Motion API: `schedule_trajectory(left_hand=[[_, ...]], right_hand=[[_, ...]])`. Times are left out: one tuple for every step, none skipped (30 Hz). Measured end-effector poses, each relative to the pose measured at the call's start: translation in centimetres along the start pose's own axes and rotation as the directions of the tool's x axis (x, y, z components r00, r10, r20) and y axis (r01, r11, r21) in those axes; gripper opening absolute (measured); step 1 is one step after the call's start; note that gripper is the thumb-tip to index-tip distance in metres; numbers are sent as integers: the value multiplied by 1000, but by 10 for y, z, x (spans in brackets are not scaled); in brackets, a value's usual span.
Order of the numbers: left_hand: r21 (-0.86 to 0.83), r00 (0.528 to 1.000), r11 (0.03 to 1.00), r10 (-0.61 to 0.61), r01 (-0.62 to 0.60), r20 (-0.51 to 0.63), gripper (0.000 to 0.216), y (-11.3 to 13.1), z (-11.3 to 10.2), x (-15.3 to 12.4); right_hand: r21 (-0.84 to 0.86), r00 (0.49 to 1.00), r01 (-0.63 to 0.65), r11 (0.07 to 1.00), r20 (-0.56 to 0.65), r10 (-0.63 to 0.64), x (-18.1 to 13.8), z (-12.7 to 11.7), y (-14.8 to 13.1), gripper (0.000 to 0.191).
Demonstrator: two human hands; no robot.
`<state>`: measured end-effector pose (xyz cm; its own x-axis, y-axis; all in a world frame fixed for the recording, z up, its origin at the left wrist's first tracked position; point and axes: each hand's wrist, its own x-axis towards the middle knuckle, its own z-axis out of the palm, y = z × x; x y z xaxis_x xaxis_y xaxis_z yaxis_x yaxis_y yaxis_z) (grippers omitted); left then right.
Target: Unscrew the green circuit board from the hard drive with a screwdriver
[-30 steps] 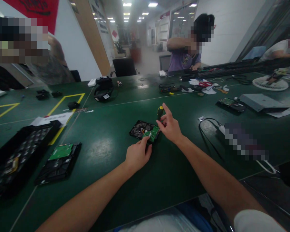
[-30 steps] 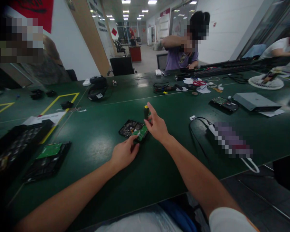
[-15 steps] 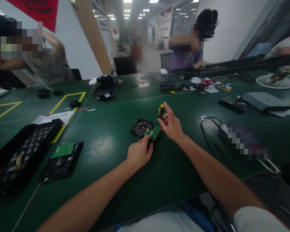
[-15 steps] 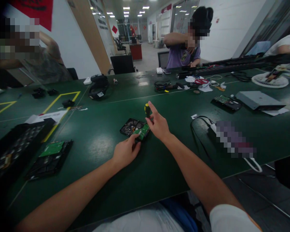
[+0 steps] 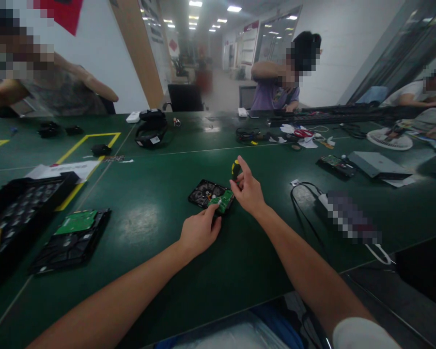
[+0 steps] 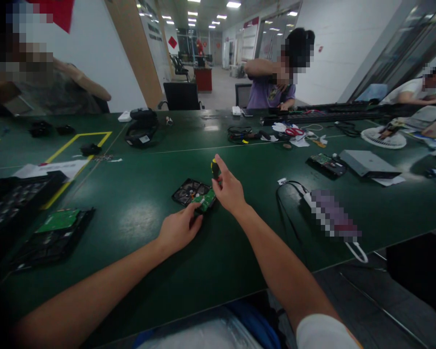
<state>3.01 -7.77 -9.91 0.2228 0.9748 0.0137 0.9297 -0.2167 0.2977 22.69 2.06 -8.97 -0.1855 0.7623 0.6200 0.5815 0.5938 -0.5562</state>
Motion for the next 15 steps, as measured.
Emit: schedule_trajectory(left_hand=[[-2, 1000, 1000, 2, -2, -1, 42, 0, 0, 0], [-3, 1000, 1000, 6, -6, -2, 42, 0, 0, 0], [-2, 1000, 1000, 10, -10, -4, 42, -1, 1, 0], [-1, 1000, 1000, 13, -13, -8, 42, -1, 1, 0], [1, 1000, 1000, 16, -16, -9, 42, -1, 1, 0], [3, 1000, 1000, 17, -17, -10, 43, -1, 2, 0], [5, 1000, 1000, 17, -16, -11, 43, -2, 2, 0], [6, 1000, 1000, 16, -16, -13, 43, -2, 2, 0], [6, 1000, 1000, 16, -16, -15, 43, -2, 2, 0], [4, 1000, 1000, 16, -16, -18, 43, -2, 3, 0], [2, 1000, 1000, 18, -18, -21, 43, -3, 2, -1], [-1, 1000, 1000, 19, -19, -23, 43, -3, 2, -1], [-2, 1000, 1000, 20, -20, -24, 43, -3, 2, -1], [-3, 1000, 1000, 19, -19, -22, 42, -3, 2, -1], [-4, 1000, 1000, 18, -18, -19, 42, -3, 2, 0]], right_hand=[[-1, 1000, -1, 1000, 16, 1, 1, -2, -1, 85], [-3, 999, -5, 1000, 31, 5, 1, -3, -1, 87], [-2, 999, -11, 1000, 45, 11, 1, -5, -2, 88], [1, 999, -17, 1000, 49, 17, 1, -7, -2, 89], [10, 998, -24, 1000, 56, 23, 1, -8, -2, 89], [23, 998, -28, 999, 64, 26, 1, -9, -2, 88], [34, 997, -30, 999, 72, 27, 0, -10, -2, 87], [43, 997, -29, 999, 76, 26, 0, -11, -2, 86], [47, 997, -27, 999, 75, 23, 0, -11, -2, 86], [48, 997, -24, 999, 70, 21, -1, -11, -1, 86], [45, 998, -22, 999, 60, 19, -1, -10, -1, 86], [43, 999, -21, 999, 50, 19, -1, -10, 0, 86], [42, 999, -21, 999, 41, 19, -2, -9, 0, 87], [41, 999, -21, 999, 36, 19, -2, -9, 0, 88], [39, 999, -21, 999, 32, 20, -2, -9, 1, 88]])
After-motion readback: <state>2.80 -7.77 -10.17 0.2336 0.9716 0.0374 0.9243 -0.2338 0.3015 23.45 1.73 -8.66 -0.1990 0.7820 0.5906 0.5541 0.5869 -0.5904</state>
